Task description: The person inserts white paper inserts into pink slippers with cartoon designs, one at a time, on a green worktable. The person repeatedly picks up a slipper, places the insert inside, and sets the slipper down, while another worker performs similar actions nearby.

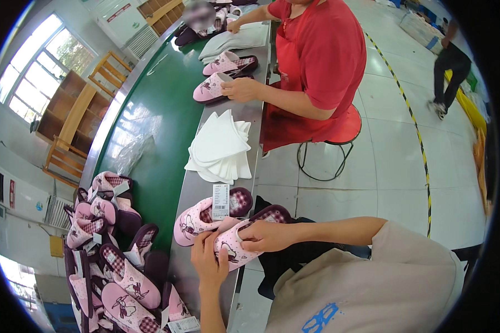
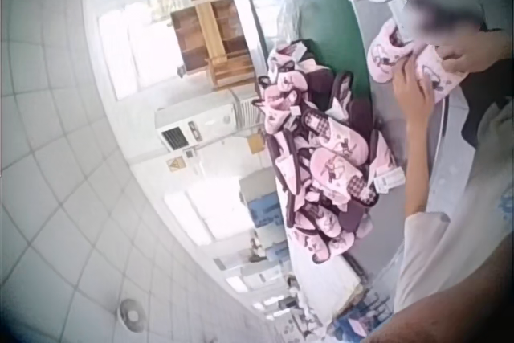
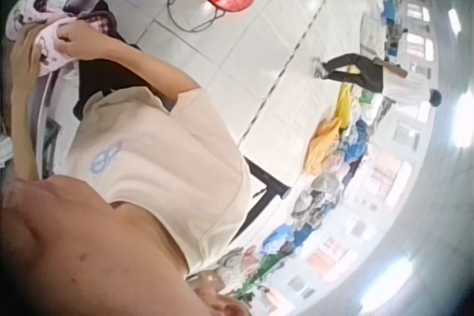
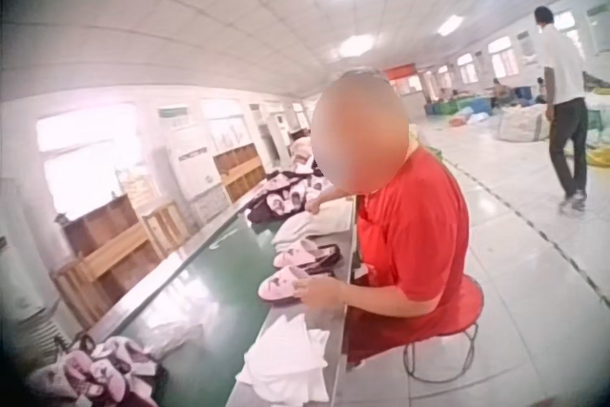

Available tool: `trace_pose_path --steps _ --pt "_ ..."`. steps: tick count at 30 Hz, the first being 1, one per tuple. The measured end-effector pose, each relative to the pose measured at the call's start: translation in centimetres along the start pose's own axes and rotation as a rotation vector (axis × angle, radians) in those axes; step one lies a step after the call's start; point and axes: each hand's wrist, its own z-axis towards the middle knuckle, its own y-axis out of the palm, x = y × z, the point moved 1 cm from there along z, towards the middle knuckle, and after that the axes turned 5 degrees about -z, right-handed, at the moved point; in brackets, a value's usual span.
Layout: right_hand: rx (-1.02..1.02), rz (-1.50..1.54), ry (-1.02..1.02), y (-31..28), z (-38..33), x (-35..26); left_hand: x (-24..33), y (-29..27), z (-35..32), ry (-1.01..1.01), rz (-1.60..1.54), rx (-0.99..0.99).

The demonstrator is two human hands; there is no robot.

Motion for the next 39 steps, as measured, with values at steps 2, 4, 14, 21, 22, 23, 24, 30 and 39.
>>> trace_pose_path --steps 2,4,14,21,22,23,24,30,39 --pt "0.01 -0.032 -0.029 -0.1 0.5 0.2 -1.0 0.1 -0.7 -0.013 -0.042 -0.023" --pt "0.04 -0.081 -0.039 -0.1 0.8 0.4 -1.3 0.0 -0.5 0.052 0.002 -0.055" --pt "-0.021 -0.1 0.024 0.5 3.0 0.1 -2.0 0.4 -0.8 0.179 0.005 -0.086" --pt "0.031 -0.178 -0.062 1.5 3.5 0.9 -1.7 0.7 -0.7 0.161 -0.032 -0.046" --pt "0.047 -0.19 -0.087 1.5 3.6 0.6 -1.6 0.8 -0.6 0.16 -0.039 -0.046" --pt "0.063 -0.202 -0.111 1.6 3.6 0.2 -1.5 0.9 -0.5 0.159 -0.058 -0.016" --pt "0.08 -0.213 -0.135 1.5 3.7 -0.1 -1.3 1.0 -0.3 0.17 -0.057 -0.005" --pt "0.035 -0.172 -0.002 1.1 3.5 0.7 0.3 0.8 1.6 0.201 -0.019 -0.052" --pt "0.117 -0.233 -0.202 0.3 0.3 -2.0 -1.5 -1.3 0.9 0.157 0.074 -0.163"
